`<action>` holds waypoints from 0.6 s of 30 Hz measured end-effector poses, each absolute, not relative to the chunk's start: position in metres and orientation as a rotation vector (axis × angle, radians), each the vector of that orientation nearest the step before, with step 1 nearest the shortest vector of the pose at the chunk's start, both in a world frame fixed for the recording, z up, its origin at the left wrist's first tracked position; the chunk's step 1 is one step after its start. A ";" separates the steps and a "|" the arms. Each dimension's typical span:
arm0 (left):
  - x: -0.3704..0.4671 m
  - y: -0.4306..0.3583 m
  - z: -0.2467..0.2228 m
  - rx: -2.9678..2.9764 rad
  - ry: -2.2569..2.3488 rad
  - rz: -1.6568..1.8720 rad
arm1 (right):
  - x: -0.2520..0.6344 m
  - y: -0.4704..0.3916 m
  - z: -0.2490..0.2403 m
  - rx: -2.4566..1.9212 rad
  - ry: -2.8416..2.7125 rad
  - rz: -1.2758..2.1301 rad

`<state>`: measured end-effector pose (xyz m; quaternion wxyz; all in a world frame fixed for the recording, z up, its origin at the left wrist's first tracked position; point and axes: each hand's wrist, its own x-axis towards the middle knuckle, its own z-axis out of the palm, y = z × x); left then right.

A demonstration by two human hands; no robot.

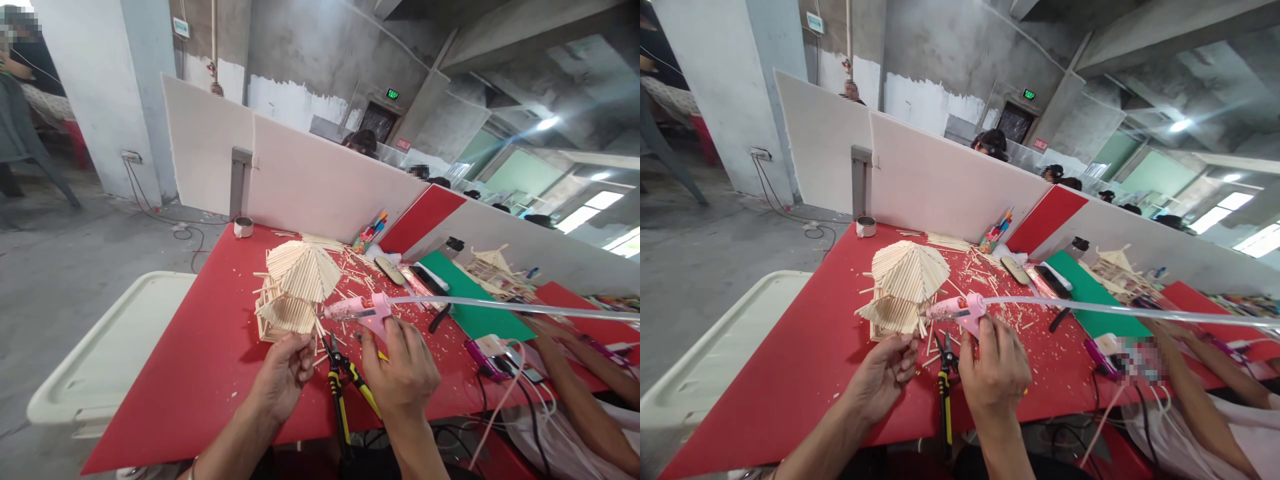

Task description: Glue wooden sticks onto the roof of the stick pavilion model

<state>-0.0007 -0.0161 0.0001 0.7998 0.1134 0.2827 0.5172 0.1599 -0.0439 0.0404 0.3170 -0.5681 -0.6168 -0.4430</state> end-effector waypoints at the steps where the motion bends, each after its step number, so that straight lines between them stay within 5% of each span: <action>1: -0.001 -0.016 0.000 0.239 0.607 1.107 | 0.160 -0.044 0.040 -1.492 -1.627 -1.158; 18: -0.001 -0.017 0.000 0.269 0.609 1.106 | 0.161 -0.046 0.041 -1.471 -1.652 -1.144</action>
